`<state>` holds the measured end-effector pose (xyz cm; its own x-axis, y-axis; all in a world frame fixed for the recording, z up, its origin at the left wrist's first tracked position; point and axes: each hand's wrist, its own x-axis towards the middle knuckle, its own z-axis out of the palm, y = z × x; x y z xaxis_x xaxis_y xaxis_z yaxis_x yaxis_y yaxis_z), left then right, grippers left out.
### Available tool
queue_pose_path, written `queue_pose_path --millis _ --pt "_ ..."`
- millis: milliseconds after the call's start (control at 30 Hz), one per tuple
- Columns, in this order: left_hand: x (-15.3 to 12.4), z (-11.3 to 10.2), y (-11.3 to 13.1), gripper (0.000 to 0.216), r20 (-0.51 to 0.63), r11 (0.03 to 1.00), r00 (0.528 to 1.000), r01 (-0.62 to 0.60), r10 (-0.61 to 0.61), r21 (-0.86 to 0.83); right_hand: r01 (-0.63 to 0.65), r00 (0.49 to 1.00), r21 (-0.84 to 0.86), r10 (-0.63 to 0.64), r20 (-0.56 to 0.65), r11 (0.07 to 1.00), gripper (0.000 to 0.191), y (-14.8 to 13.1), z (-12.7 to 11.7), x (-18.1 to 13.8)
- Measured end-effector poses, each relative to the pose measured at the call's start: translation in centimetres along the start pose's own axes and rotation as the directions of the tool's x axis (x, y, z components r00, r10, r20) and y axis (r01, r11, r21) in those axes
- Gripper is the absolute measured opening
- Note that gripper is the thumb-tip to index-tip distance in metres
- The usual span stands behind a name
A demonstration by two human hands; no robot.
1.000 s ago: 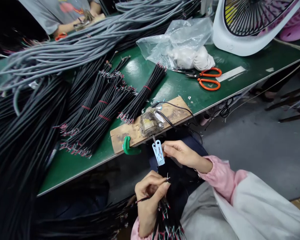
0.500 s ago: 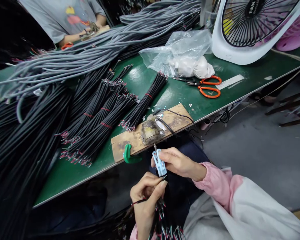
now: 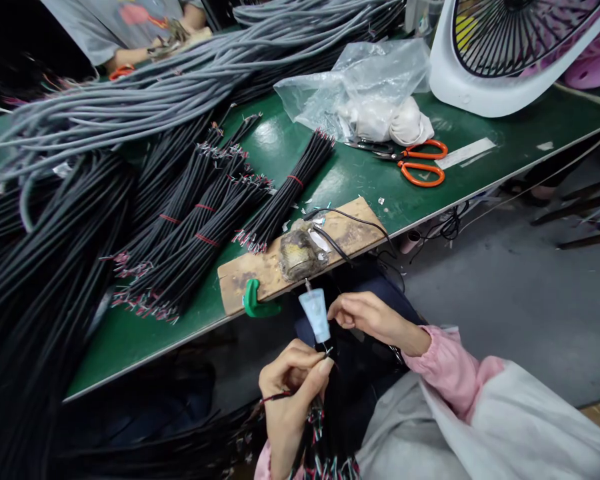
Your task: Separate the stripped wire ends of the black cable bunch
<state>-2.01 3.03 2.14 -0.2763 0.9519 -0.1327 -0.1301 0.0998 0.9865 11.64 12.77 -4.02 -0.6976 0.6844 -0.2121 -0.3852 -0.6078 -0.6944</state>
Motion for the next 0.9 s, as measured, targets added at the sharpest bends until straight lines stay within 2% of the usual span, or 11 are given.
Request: queue_pose_path --millis 67,133,233,333,400,467,500,633,733,833,900 --pt "-0.4 0.0 0.0 0.01 0.002 1.0 1.0 0.014 -0.014 0.019 0.047 0.998 -0.162 -0.052 -0.028 0.986 0.036 -0.3 0.0 -0.9" --pt "-0.9 0.0 -0.1 0.009 -0.002 0.998 0.999 0.052 -0.052 0.032 0.088 0.996 -0.273 -0.092 -0.003 0.958 0.034 -0.5 0.2 -1.7" --pt "-1.4 -0.1 -0.6 0.011 0.01 0.991 0.991 0.131 -0.131 0.024 0.2 0.978 -0.398 -0.154 0.143 0.896 0.032 -0.6 0.7 -2.6" --pt "-1.9 -0.4 -1.5 0.019 0.067 0.967 0.968 0.244 -0.24 -0.066 0.373 0.916 -0.501 -0.223 0.333 0.781 0.022 -0.7 1.1 -3.2" --pt "-2.3 -0.6 -2.4 0.024 0.113 0.93 0.943 0.33 -0.314 -0.163 0.445 0.888 -0.563 -0.263 0.377 0.696 0.016 -0.6 1.2 -3.6" --pt "-2.7 -0.8 -3.2 0.026 0.16 0.893 0.924 0.377 -0.347 -0.245 0.439 0.895 -0.612 -0.257 0.365 0.658 0.016 -0.2 1.3 -4.0" --pt "-3.0 -0.8 -3.6 0.026 0.172 0.884 0.922 0.382 -0.346 -0.27 0.406 0.908 -0.614 -0.225 0.353 0.677 0.018 0.2 1.3 -4.2" --pt "-3.7 -0.5 -4.0 0.02 0.117 0.921 0.956 0.291 -0.269 -0.26 0.131 0.962 -0.451 -0.004 0.273 0.883 0.032 1.5 1.5 -4.8" --pt "-3.7 -0.1 -3.3 0.014 0.054 0.96 0.979 0.201 -0.195 -0.193 -0.011 0.983 -0.344 0.074 0.17 0.939 0.039 1.0 1.6 -4.2" --pt "-3.2 0.3 -2.2 0.011 0.006 0.987 0.993 0.116 -0.116 -0.108 0.046 0.999 -0.395 -0.045 0.011 0.918 0.041 -0.9 1.9 -2.3" --pt "-2.7 0.5 -1.4 0.01 -0.02 0.997 0.999 0.042 -0.043 -0.06 0.143 0.986 -0.459 -0.168 -0.014 0.877 0.047 -2.4 2.3 -0.8"
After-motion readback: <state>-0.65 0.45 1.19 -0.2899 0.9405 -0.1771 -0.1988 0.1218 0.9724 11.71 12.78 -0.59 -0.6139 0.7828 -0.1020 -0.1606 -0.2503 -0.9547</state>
